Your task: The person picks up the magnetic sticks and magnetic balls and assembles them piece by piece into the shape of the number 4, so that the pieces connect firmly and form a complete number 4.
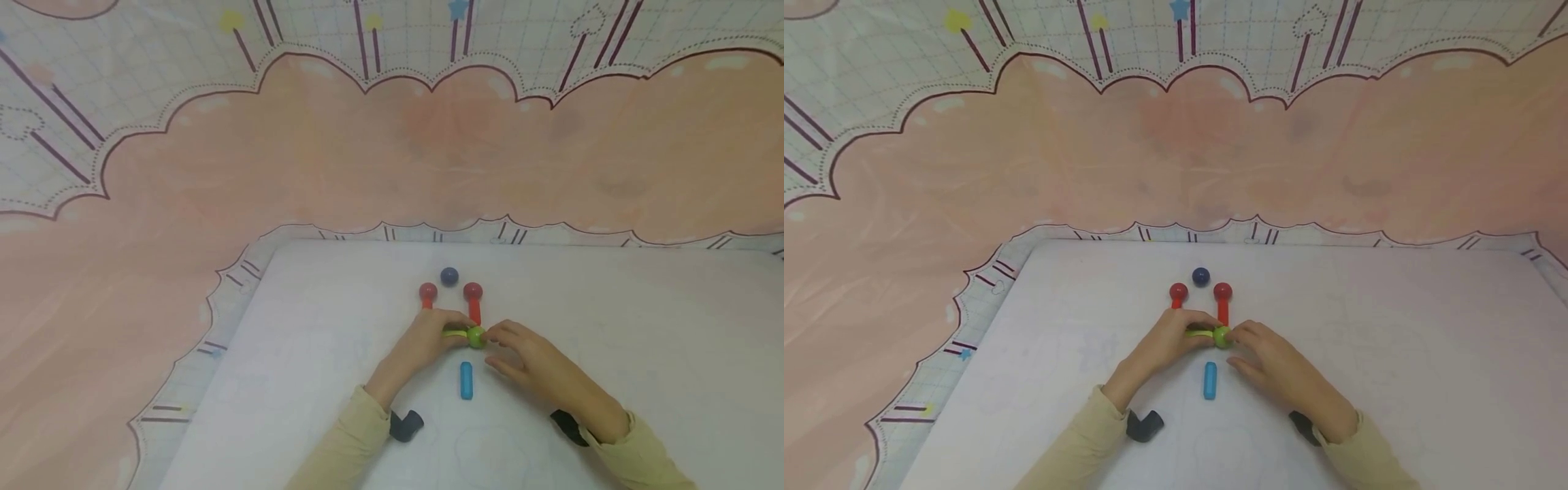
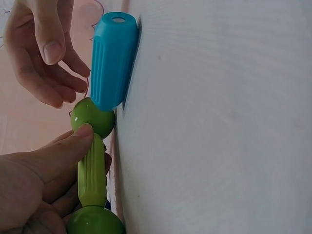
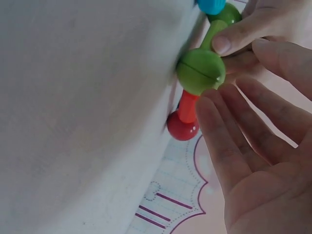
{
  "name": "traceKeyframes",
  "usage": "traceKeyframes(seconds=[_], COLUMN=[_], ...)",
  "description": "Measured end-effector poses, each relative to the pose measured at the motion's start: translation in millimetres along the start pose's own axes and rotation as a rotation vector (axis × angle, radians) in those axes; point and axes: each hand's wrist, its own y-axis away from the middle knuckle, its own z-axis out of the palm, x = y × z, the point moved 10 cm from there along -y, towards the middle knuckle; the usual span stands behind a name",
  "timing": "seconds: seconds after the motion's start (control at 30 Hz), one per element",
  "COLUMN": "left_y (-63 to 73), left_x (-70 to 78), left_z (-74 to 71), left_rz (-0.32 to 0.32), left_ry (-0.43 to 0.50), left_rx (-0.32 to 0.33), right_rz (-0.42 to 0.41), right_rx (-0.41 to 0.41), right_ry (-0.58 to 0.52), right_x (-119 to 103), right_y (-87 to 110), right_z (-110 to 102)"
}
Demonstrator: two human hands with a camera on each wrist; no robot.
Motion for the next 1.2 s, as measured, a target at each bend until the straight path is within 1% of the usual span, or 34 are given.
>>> traceKeyframes(seconds=[0.23, 0.37, 0.6, 0.83, 1.2], left_y=[-0.2, -0.3, -2.1, -0.9, -1.3], left_x=[-0.5, -0.3, 1.1, 2.4, 1.3], left_z=[-0.4, 0.0, -0.3, -1.5, -0.2], left_rz=[-0.016, -0.004, 0.026, 0.046, 0.041], left_ry=[0.005, 0.003, -0.001, -0.012, -0.022], left_rx=[-0.003, -0.001, 0.008, 0.02, 0.017], right_rz=[-0.008, -0.021, -0.013, -0.05, -0.055], right_rx=[-0.04, -0.061, -0.1, -0.081, -0.056], right_ry=[-0.031, -0.05, -0.072, -0.027, 0.075], right_x=[-5, -8, -11, -18, -26], right_y=[3.7, 5.5, 5.9, 6.2, 4.8], right_z=[7, 14, 25, 30, 31])
